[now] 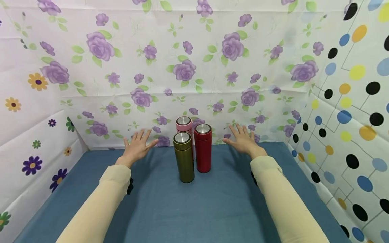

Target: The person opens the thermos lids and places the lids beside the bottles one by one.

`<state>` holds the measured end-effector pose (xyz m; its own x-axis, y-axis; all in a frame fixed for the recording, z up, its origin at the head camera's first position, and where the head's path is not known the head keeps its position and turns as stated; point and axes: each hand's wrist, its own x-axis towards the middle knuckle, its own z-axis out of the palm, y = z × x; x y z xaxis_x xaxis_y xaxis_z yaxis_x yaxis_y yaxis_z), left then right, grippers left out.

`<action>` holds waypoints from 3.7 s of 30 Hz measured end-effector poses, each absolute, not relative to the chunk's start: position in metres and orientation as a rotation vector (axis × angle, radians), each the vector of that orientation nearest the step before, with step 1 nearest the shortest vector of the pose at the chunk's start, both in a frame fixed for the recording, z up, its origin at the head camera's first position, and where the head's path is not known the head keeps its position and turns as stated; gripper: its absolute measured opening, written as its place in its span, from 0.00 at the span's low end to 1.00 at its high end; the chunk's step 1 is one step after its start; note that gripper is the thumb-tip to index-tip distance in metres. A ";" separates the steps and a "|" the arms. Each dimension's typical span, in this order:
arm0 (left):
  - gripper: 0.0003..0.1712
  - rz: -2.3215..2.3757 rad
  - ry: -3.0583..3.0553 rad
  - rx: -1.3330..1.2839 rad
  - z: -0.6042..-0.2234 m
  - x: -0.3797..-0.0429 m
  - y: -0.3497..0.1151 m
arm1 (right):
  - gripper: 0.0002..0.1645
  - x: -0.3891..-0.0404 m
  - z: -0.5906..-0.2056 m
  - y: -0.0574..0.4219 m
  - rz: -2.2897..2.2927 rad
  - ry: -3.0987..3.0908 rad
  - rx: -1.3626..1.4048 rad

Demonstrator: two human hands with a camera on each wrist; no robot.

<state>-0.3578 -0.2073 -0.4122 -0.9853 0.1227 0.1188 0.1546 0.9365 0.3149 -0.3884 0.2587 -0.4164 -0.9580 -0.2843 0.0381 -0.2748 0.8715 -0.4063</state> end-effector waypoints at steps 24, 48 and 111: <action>0.50 -0.751 -2.932 -0.304 -0.414 -0.351 -0.197 | 0.51 -0.377 -0.406 0.258 -0.856 2.993 -0.573; 0.44 -1.175 -2.797 -0.390 -0.409 -0.337 -0.190 | 0.51 -0.363 -0.385 0.252 -1.091 2.890 -0.593; 0.40 -1.818 -2.434 -0.633 -0.416 -0.302 -0.148 | 0.45 -0.298 -0.338 0.201 -1.456 2.815 -0.978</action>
